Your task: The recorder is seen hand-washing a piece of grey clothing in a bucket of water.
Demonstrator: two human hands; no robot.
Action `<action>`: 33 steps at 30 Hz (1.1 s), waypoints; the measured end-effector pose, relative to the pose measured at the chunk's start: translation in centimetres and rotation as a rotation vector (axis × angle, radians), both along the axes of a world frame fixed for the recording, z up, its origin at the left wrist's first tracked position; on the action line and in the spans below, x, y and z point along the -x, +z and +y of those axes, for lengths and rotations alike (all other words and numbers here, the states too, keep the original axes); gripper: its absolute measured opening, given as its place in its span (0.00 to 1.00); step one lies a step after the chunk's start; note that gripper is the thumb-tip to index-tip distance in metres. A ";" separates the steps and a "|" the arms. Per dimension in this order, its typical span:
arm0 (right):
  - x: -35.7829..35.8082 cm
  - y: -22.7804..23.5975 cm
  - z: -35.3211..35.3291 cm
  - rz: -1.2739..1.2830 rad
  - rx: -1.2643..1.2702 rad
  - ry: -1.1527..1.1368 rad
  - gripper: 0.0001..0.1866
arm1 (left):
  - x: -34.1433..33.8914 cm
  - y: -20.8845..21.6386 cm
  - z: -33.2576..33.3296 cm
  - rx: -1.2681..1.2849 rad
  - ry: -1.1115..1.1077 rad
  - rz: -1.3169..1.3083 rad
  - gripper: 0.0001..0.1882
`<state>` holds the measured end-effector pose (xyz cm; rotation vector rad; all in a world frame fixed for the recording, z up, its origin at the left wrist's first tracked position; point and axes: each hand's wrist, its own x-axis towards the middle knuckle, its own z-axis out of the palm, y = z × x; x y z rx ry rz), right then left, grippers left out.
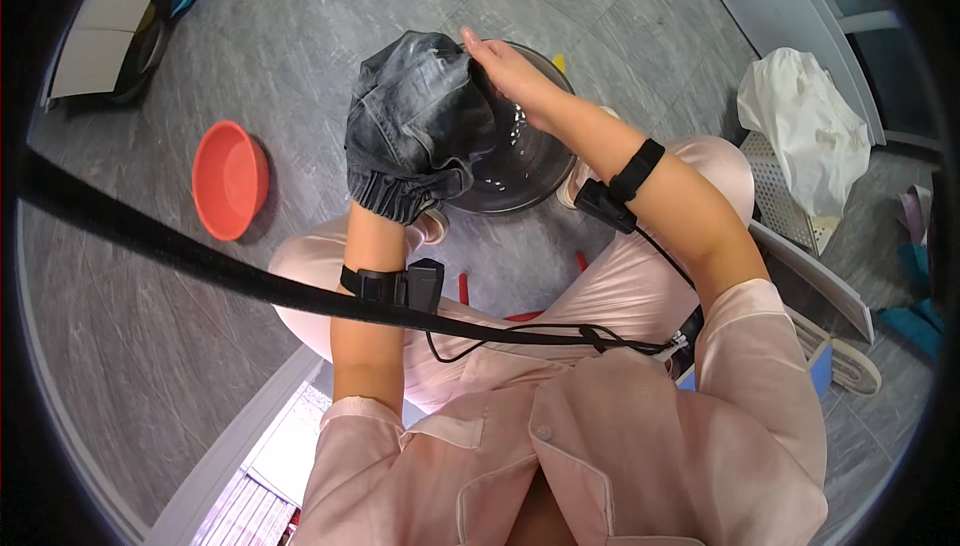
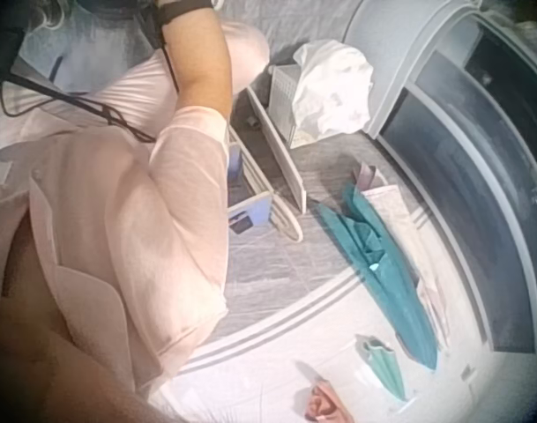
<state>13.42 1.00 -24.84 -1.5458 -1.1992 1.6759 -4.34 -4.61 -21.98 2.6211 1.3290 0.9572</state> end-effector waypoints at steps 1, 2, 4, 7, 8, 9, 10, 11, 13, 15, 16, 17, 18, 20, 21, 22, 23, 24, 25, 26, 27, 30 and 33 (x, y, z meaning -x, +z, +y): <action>0.2 0.1 -0.2 0.028 0.006 0.044 0.42 | 0.1 -0.7 0.0 0.027 0.072 0.018 0.34; 0.4 0.1 -0.2 0.056 0.013 0.087 0.42 | 0.6 -1.2 0.0 0.036 0.101 0.027 0.34; 0.4 -0.9 -0.4 0.093 -0.016 0.092 0.43 | 0.3 -0.9 0.3 0.040 0.071 0.022 0.34; 0.2 -0.8 -0.9 0.184 0.017 0.086 0.42 | 0.4 -0.3 0.5 0.044 0.040 0.026 0.33; -0.1 -0.6 -0.5 0.189 0.019 0.082 0.42 | 0.5 -0.3 0.4 0.047 0.041 0.029 0.33; -0.5 -0.2 0.3 0.155 0.108 0.201 0.38 | 0.6 -0.2 0.4 0.050 0.037 0.033 0.33; -0.8 0.1 0.8 0.119 0.197 0.320 0.34 | 0.8 -0.1 0.3 0.057 0.037 0.039 0.33; -0.6 0.3 1.0 0.180 0.254 0.161 0.24 | 0.9 0.1 0.1 0.064 0.033 0.043 0.33; -1.1 -1.1 2.2 0.302 0.240 0.081 0.20 | 0.6 0.3 0.2 0.080 0.010 0.050 0.33; -0.7 0.3 2.3 0.494 0.258 -0.020 0.15 | 0.9 0.0 -0.2 0.118 0.013 0.072 0.33; -0.5 1.1 2.1 0.495 0.257 -0.022 0.15 | 0.6 -0.3 -0.2 0.138 0.012 0.083 0.33; 0.0 1.6 2.1 0.457 0.143 0.026 0.14 | 0.1 -0.8 -0.2 0.169 0.010 0.098 0.33; 0.8 1.9 1.8 0.420 0.030 0.078 0.14 | -0.2 -1.4 -0.4 0.201 0.018 0.114 0.33; 2.7 3.4 -0.8 0.249 -0.157 0.268 0.14 | -0.8 -2.4 -0.7 0.268 0.033 0.139 0.33; 3.3 3.7 -2.1 0.202 -0.214 0.382 0.16 | -1.5 -2.6 -0.6 0.294 0.025 0.145 0.33; 4.1 3.6 -3.6 0.121 -0.431 0.453 0.18 | -2.0 -2.9 -0.6 0.327 0.025 0.155 0.33; 4.4 2.7 -5.2 0.121 -0.589 0.484 0.19 | -2.8 -3.0 -0.3 0.342 0.018 0.156 0.33; 4.6 4.0 -6.5 0.060 -0.501 0.549 0.19 | -2.9 -3.2 -0.2 0.367 0.022 0.163 0.33; 4.9 3.6 -7.1 -0.042 -0.592 0.556 0.17 | -3.0 -3.4 -0.1 0.388 0.026 0.171 0.33; 5.2 3.2 -7.4 -0.144 -0.683 0.560 0.16 | -3.1 -3.6 -0.1 0.412 0.030 0.177 0.33; 5.4 3.2 -6.9 -0.139 -0.690 0.568 0.16 | -2.9 -3.7 -0.2 0.431 0.041 0.182 0.33; 4.4 1.7 -3.3 -0.635 -1.412 0.416 0.12 | -2.2 -4.0 -0.5 0.501 0.056 0.197 0.33; 1.6 -2.1 -0.2 -0.703 -0.978 -0.035 0.15 | -3.8 -3.8 -0.1 0.581 0.006 0.198 0.33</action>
